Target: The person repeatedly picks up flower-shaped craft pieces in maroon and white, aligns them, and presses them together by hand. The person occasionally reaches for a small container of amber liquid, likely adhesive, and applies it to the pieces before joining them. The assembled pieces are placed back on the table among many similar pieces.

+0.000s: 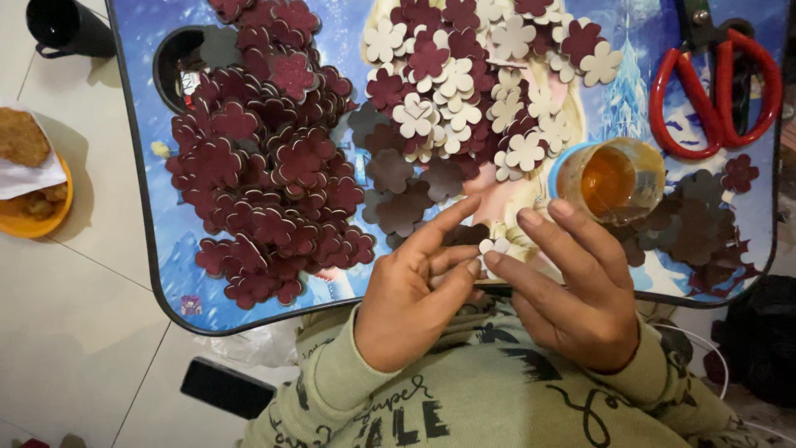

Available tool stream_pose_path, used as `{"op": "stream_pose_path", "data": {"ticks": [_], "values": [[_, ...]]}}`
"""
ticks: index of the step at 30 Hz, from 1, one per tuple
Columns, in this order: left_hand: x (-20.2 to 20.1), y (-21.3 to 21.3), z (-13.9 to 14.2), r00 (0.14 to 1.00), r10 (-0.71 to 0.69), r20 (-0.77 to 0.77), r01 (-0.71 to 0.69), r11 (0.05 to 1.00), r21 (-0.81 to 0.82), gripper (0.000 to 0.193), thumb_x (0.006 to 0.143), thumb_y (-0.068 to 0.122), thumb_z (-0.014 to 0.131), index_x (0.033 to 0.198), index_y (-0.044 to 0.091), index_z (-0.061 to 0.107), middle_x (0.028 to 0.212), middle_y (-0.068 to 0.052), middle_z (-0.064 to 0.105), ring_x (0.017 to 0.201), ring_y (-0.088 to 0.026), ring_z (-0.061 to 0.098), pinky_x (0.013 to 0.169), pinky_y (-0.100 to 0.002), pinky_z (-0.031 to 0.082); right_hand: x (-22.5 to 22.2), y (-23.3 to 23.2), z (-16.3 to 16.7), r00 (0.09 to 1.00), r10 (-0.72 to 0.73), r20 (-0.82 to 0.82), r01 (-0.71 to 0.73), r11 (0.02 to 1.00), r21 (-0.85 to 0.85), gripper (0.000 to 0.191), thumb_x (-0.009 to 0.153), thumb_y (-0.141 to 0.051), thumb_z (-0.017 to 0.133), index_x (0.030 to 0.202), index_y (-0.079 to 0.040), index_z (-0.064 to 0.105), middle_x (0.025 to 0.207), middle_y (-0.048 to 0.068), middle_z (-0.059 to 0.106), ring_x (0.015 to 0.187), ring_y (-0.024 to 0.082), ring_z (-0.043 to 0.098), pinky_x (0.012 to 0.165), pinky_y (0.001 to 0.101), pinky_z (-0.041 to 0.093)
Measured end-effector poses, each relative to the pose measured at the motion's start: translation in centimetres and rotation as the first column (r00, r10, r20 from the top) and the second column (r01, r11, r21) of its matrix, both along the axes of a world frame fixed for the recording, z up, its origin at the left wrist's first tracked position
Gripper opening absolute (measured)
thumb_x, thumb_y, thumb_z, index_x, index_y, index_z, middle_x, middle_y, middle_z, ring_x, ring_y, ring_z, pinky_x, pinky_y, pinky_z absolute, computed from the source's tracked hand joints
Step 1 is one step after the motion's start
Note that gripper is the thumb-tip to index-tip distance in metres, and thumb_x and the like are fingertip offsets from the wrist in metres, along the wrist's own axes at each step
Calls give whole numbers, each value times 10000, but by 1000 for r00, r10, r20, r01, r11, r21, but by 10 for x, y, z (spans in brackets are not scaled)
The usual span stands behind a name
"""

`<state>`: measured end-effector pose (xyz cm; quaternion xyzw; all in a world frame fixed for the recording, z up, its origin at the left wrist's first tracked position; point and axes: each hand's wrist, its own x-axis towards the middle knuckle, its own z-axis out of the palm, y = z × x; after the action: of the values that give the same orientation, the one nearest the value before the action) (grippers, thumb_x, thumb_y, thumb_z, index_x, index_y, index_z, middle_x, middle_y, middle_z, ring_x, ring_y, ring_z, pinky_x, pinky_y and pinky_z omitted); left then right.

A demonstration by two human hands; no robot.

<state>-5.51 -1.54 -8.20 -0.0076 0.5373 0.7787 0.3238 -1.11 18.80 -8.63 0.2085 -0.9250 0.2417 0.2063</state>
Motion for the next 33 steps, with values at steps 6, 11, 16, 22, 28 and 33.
{"op": "stream_pose_path", "data": {"ticks": [6,11,16,22,28,33], "values": [[-2,-3,-3,997,4,76,-7,1000,29,630,1010,-17,545,1610,66,372,1183,-82,706,1009,-90,659,822,-236,574,3,0,-4,999,-49,-13,50,998,47,369,819,42,753,1139,-136,798,1394,158,597,1354,382,521,1111,444,484],[-3,-5,-5,999,23,47,-24,999,26,644,1011,-23,554,1616,66,352,1173,-76,713,1001,-77,659,821,-227,560,6,-1,-4,1000,-27,-4,27,999,-41,365,773,12,721,1098,-138,791,1364,157,599,1343,385,527,1110,444,496],[-3,-4,-5,999,-2,45,2,1000,11,650,1006,-31,540,1621,68,356,1149,-63,703,1013,-71,661,842,-226,574,3,-2,-1,999,32,-29,-33,999,-22,348,776,-42,750,1112,-125,790,1328,185,599,1319,393,516,1093,464,466],[-2,-7,-5,1000,-1,24,1,1000,10,668,1012,-41,536,1646,69,357,1133,-73,691,979,-80,643,836,-232,563,6,0,-9,994,-92,-55,97,991,94,330,810,12,746,1108,-120,800,1319,197,633,1308,399,540,1091,470,488],[-1,-11,-6,998,23,62,-23,1000,-4,698,976,-30,595,1618,64,338,1142,-87,704,963,-72,655,860,-235,572,10,18,-15,927,-135,-349,73,980,-185,267,790,67,686,1034,-40,666,1179,159,663,1123,390,670,940,445,580],[5,-22,-7,997,-30,75,31,999,-13,759,944,-34,635,1628,49,315,1120,-126,702,962,-94,664,852,-244,566,16,7,-17,984,27,177,6,983,-186,436,790,63,823,1165,-82,653,1077,107,719,1108,298,688,925,384,579]]}}
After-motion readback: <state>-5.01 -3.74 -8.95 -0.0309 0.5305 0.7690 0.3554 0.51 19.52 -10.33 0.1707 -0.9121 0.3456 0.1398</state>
